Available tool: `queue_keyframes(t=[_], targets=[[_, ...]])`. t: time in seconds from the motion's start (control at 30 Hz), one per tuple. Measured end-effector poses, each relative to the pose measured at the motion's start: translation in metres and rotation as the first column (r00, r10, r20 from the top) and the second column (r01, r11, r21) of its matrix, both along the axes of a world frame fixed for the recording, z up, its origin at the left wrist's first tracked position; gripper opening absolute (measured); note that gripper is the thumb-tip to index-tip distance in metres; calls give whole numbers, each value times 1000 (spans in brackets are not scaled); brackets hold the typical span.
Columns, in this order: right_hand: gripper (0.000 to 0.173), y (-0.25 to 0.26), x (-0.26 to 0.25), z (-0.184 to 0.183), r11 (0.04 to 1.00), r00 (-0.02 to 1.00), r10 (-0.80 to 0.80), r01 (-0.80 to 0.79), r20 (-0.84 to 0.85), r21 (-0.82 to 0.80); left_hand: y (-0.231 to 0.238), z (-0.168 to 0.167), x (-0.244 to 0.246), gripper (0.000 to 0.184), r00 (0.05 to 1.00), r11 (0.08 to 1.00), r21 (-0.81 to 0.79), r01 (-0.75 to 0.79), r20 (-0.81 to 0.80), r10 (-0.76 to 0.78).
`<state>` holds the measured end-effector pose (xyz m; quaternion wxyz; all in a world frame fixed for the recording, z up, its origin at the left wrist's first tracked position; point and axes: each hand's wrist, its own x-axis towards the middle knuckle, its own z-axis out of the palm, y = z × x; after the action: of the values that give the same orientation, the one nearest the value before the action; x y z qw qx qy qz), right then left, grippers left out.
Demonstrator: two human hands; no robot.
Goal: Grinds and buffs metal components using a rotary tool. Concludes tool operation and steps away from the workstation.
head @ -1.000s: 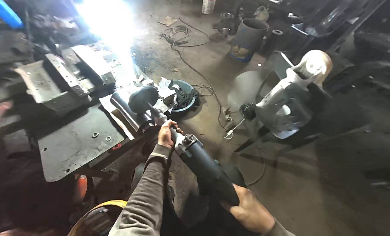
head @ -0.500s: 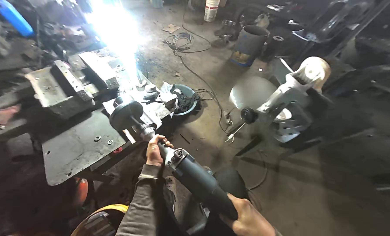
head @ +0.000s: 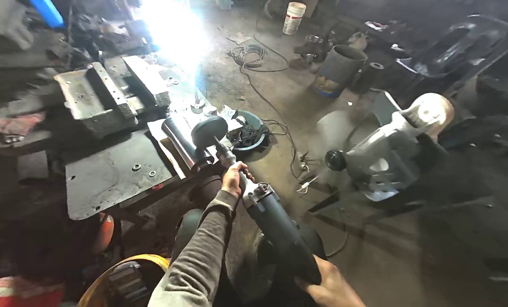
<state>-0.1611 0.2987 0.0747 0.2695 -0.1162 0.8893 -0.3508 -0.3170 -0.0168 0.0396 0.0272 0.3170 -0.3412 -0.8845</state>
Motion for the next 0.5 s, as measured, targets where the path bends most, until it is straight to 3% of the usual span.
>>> queue_keyframes(t=[0.23, 0.5], targets=[[52, 3, 3, 0, 1000, 1000, 17, -17, -2, 19, -3, 9, 16, 18, 1000, 999, -46, 5, -23, -6], [52, 0, 10, 3, 985, 990, 130, -134, 45, 107, -21, 14, 60, 29, 987, 993, -21, -116, -117, 113]])
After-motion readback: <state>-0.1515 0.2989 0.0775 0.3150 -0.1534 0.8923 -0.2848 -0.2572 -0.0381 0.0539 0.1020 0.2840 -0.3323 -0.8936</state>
